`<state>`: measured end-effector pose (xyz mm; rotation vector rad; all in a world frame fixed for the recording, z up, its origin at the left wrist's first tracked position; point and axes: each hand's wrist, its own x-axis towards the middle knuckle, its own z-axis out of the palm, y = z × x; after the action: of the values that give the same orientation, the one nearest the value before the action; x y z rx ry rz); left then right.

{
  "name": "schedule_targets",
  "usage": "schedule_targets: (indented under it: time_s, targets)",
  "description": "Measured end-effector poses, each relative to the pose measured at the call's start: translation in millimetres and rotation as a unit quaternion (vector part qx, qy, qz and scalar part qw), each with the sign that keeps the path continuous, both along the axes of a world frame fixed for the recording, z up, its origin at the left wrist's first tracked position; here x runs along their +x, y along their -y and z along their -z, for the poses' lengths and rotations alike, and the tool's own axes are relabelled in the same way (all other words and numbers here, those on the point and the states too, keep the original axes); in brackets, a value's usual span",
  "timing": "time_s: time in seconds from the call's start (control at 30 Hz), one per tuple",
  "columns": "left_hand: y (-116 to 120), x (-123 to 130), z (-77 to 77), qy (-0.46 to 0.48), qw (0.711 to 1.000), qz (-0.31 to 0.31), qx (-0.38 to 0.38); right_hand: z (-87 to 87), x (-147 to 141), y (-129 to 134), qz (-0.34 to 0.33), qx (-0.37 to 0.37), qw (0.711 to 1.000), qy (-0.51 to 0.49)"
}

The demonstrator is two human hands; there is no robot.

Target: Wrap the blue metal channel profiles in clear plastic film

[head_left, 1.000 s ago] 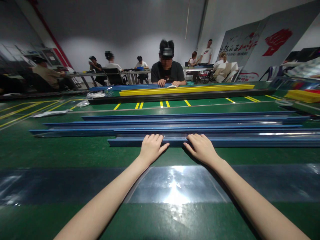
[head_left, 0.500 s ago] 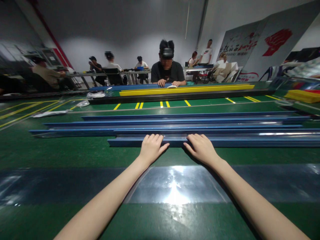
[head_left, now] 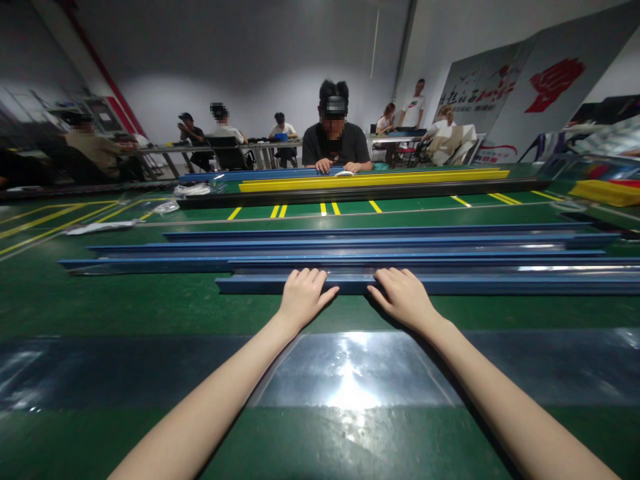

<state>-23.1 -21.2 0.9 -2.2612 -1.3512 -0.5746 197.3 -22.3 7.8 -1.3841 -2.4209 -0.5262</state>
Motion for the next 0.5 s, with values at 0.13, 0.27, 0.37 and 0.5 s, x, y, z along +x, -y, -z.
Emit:
schedule_targets:
  time_s: [0.13, 0.27, 0.37, 0.5]
  targets:
    - [0.4, -0.1, -0.1, 0.002, 1.0, -0.002, -0.007, 0.7, 0.5, -0.7, 0.0, -0.001, 1.0, -0.001]
    - [0.5, -0.8, 0.7, 0.012, 1.0, 0.003, -0.007, 1.4, 0.7, -1.2, 0.0, 0.0, 1.0, 0.001]
    - [-0.1, -0.9, 1.3, 0.025, 1.0, 0.009, -0.003, 2.0, 1.0, -1.6, -0.001, 0.0, 1.0, 0.001]
    - [-0.5, -0.5, 0.0, 0.046, 0.999, 0.008, 0.008, 3.0, 1.6, -2.3, -0.003, 0.002, 1.0, 0.001]
